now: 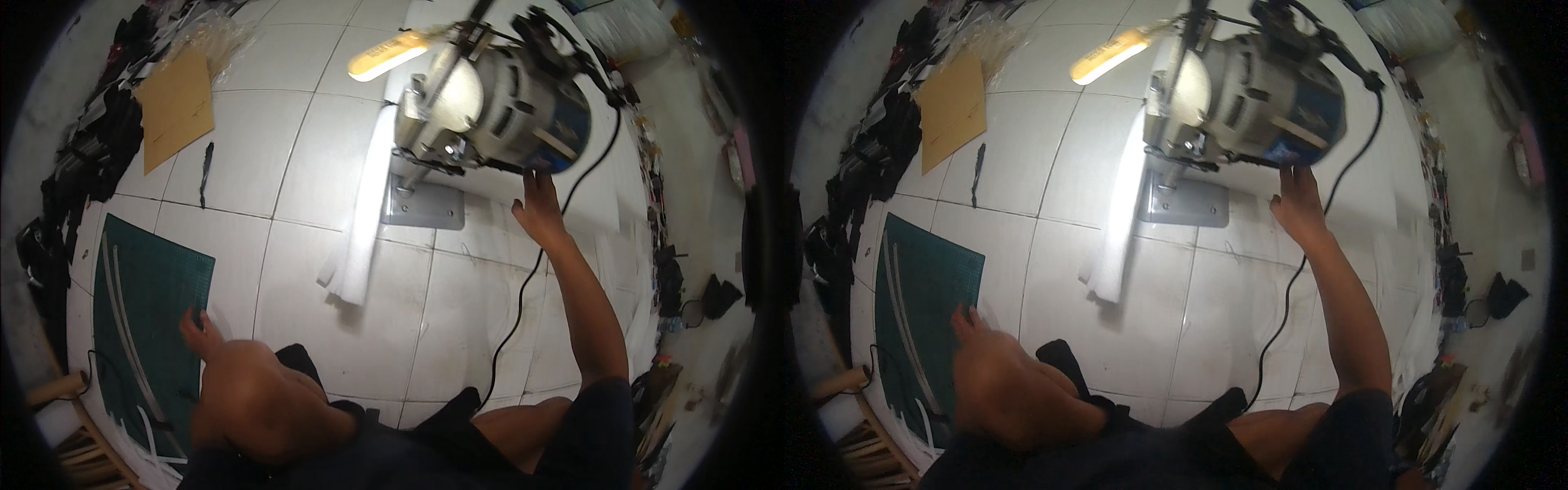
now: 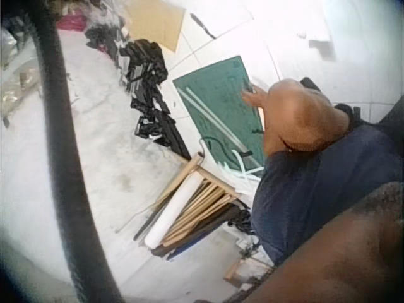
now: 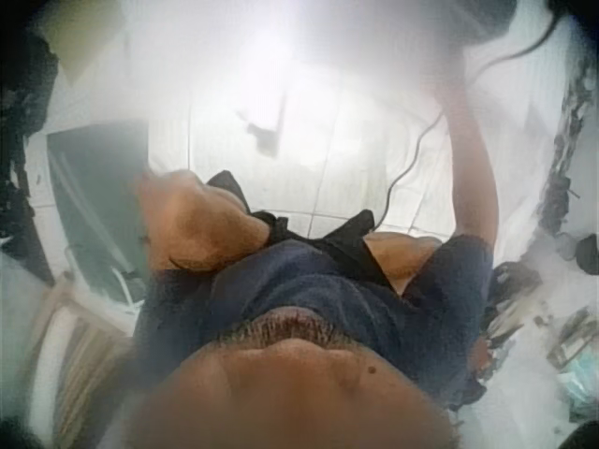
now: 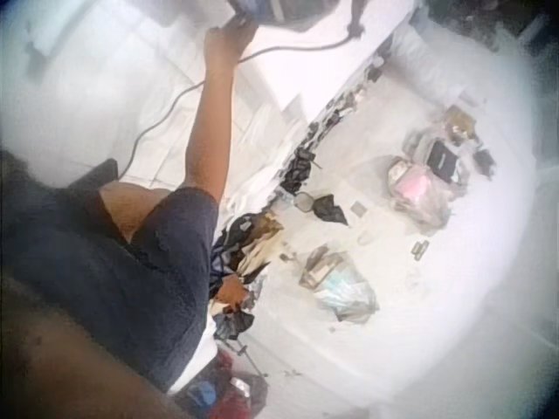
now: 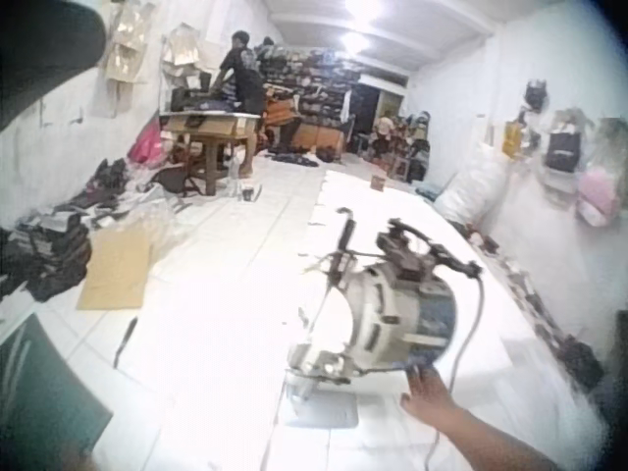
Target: The person uses a handheld electric foam cutter to cut a large white foam sheet into smaller pieces. They guide the cutter along the foam, remove cut sections, and stack them on the floor.
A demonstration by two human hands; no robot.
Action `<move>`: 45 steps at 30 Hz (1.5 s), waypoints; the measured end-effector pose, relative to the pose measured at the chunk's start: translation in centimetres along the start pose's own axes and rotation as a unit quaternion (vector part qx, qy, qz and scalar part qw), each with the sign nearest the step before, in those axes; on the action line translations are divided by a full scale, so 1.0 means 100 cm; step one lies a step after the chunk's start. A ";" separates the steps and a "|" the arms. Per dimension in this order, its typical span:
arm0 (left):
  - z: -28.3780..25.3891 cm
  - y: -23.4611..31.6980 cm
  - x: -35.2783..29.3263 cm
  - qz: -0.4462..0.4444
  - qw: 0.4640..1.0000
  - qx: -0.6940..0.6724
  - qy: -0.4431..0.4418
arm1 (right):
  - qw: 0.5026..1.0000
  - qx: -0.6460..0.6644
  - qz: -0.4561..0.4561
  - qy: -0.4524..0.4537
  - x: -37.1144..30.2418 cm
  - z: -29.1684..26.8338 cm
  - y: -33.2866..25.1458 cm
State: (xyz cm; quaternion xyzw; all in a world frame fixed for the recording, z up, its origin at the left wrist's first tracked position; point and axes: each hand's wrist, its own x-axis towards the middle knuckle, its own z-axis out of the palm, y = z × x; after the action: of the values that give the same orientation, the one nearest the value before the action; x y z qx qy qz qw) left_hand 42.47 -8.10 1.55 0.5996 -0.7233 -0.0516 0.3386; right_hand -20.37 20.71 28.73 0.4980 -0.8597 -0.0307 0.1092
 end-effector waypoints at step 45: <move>0.162 0.415 0.446 0.515 0.704 -0.037 -0.488 | 0.939 0.010 0.316 0.138 -0.077 0.069 -0.098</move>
State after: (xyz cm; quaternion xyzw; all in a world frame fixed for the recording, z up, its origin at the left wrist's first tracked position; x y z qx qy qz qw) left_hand -3.31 -42.27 28.17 0.0120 -0.9811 -0.1813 -0.0664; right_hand -9.86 22.04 19.22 0.2014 -0.9495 0.0832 0.2258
